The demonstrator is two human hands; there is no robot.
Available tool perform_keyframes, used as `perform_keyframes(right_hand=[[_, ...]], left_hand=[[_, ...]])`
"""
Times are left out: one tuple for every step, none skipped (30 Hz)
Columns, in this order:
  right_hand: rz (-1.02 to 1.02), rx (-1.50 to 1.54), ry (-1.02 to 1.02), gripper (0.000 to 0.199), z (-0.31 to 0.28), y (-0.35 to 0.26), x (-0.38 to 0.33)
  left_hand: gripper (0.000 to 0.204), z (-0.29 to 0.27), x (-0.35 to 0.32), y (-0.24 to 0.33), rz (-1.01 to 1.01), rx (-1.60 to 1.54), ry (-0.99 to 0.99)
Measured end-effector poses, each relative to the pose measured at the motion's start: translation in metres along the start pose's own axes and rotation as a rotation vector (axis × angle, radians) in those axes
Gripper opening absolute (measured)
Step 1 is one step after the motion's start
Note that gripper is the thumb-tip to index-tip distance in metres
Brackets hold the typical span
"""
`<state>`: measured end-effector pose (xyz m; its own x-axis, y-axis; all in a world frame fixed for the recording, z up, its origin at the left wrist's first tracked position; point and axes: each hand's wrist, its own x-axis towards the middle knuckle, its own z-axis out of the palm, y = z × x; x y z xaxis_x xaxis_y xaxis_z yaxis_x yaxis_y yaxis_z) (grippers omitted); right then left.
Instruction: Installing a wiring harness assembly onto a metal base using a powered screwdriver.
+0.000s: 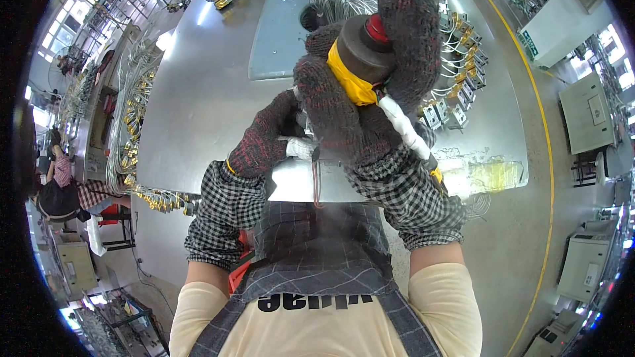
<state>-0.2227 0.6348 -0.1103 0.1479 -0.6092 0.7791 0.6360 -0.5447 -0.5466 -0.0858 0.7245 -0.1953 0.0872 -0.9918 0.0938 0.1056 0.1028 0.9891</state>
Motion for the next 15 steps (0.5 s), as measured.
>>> perform_keyframes(right_hand=[[-0.031,0.043,-0.017,0.080,-0.001,0.002,0.001],[-0.063,0.087,-0.034,0.079,-0.001,0.002,0.004],[-0.065,0.078,-0.042,0.076,-0.003,0.003,0.007],[-0.037,0.094,-0.049,0.072,-0.007,0.003,0.011],[0.009,0.128,-0.046,0.069,-0.013,0.004,0.015],[0.083,0.217,-0.027,0.065,-0.021,0.004,0.020],[0.152,0.356,0.007,0.062,-0.033,0.006,0.025],[0.190,0.499,0.028,0.058,-0.046,0.002,0.032],[0.192,0.622,0.034,0.055,-0.062,-0.002,0.042],[0.174,0.694,0.026,0.052,-0.083,-0.013,0.051],[0.144,0.738,-0.001,0.049,-0.099,-0.021,0.057],[0.087,0.653,0.000,0.044,-0.112,-0.025,0.061],[0.016,0.528,0.005,0.039,-0.129,-0.039,0.064],[0.011,0.550,-0.005,0.039,-0.135,-0.040,0.064],[-0.004,0.521,0.192,0.043,-0.137,-0.038,0.057]], left_hand=[[0.093,-0.001,0.000,-0.001,0.002,0.004,0.002],[0.092,-0.003,0.000,-0.002,-0.035,-0.055,0.007],[0.091,-0.004,0.000,-0.002,-0.071,-0.112,0.011],[0.091,-0.005,0.002,-0.001,-0.066,-0.105,0.001],[0.084,-0.004,0.003,0.001,-0.067,-0.037,0.003],[0.077,-0.002,0.003,0.003,-0.067,0.031,0.004],[0.059,0.011,0.003,0.031,0.099,0.695,-0.018],[0.055,0.020,0.000,0.029,0.073,0.513,-0.023],[0.050,0.026,0.001,0.028,0.046,0.330,-0.030],[0.053,0.024,0.010,0.038,0.122,0.817,-0.192],[0.053,0.022,0.017,0.039,0.128,0.826,-0.186],[0.048,0.019,0.026,0.035,0.097,0.765,-0.076],[0.044,0.021,0.044,0.031,0.086,0.682,0.000],[0.034,0.017,0.060,0.028,0.019,0.118,0.074],[0.034,0.010,0.083,0.014,0.026,0.126,0.075]])
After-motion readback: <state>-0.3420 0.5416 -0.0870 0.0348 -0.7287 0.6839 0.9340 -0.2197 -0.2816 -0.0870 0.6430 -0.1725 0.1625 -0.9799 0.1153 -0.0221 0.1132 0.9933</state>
